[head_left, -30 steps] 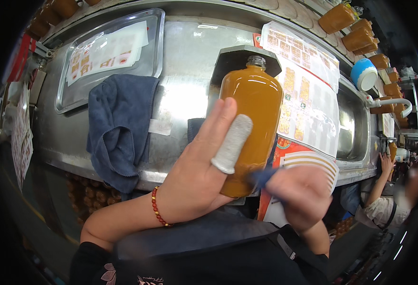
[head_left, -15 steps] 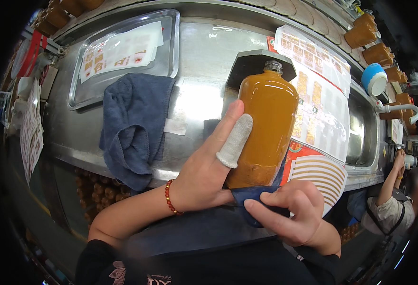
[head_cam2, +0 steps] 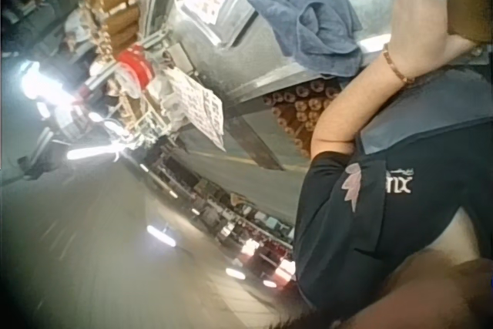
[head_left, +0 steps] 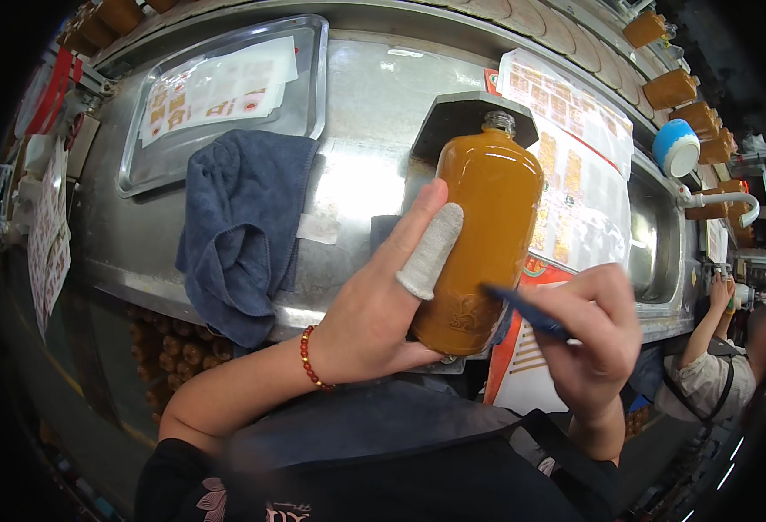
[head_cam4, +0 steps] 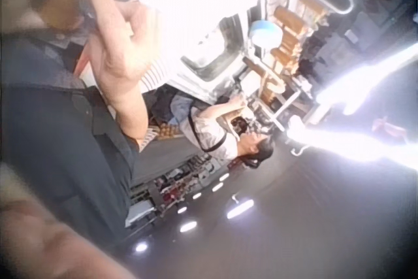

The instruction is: The person applies stickers to amber-colored bottles on a production line. They peel stickers from a sheet, place them on the bottle, and smooth them with a cloth. The person handles multiple bottles sequentially, moving them along the line after labeling.

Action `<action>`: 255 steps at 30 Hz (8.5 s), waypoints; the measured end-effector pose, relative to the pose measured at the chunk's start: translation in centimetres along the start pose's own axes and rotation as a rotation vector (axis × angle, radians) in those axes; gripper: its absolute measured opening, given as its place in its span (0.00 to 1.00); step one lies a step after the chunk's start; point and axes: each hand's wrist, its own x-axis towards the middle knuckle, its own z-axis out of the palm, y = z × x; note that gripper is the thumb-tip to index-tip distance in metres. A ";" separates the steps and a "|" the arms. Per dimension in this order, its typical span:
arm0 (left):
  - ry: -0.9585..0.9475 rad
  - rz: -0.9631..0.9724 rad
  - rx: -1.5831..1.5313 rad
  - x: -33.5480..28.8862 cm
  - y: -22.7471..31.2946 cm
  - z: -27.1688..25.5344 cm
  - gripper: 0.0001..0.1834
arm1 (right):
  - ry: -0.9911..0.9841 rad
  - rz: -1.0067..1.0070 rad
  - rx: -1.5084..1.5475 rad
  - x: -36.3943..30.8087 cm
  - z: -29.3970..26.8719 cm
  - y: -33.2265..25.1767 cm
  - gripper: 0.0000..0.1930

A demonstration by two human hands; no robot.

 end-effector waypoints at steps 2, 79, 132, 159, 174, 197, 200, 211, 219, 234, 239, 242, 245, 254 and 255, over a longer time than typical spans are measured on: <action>0.015 0.007 -0.023 0.1 -0.2 -0.1 0.65 | 0.084 -0.090 -0.029 -0.4 0.6 -0.7 0.23; -0.354 0.723 0.620 5.8 3.3 2.1 0.13 | 0.912 0.807 0.840 -14.0 3.6 2.3 0.09; 0.066 -0.116 0.121 0.4 2.2 0.4 0.56 | -0.033 -0.058 -0.146 -2.7 1.3 -3.7 0.25; 0.110 -0.162 0.118 -0.8 1.4 1.4 0.54 | -0.123 -0.125 -0.325 -0.6 0.0 -3.3 0.24; 0.158 -0.044 0.074 -0.3 1.9 1.2 0.46 | -0.153 -0.207 -0.307 1.3 -0.5 -3.1 0.22; 0.079 -0.067 0.190 0.0 1.8 0.7 0.60 | -0.094 0.192 0.199 -3.7 0.3 -2.5 0.22; -0.009 0.090 0.354 0.7 2.0 1.5 0.52 | 0.210 0.561 0.435 -4.6 1.5 -1.9 0.15; 0.004 -0.014 0.141 -0.4 0.8 1.4 0.60 | 0.393 0.925 0.657 -6.0 4.7 2.1 0.10; -0.048 0.003 0.116 -0.2 -0.3 1.1 0.71 | 0.358 0.946 0.654 -6.5 5.8 2.2 0.09; -0.026 -0.055 0.069 0.3 0.0 0.6 0.69 | 0.310 0.636 0.133 -5.2 4.2 3.8 0.08; -0.042 -0.079 0.029 -0.1 -0.3 0.6 0.69 | 0.203 0.392 0.342 -4.2 3.7 -0.1 0.12; -0.097 -0.076 -0.018 -0.4 -1.0 0.2 0.68 | 0.340 0.732 0.302 -5.2 4.6 3.3 0.14; -0.222 -0.080 0.104 -1.4 -1.6 -0.2 0.68 | 0.261 0.318 0.347 -3.7 2.5 -0.6 0.14; -0.243 -0.100 0.166 -1.2 -2.1 0.1 0.64 | 0.180 0.290 0.277 -3.2 2.6 0.0 0.13; -0.211 -0.099 0.170 -1.3 -1.8 0.0 0.64 | 0.234 0.432 0.409 -3.9 3.5 1.1 0.12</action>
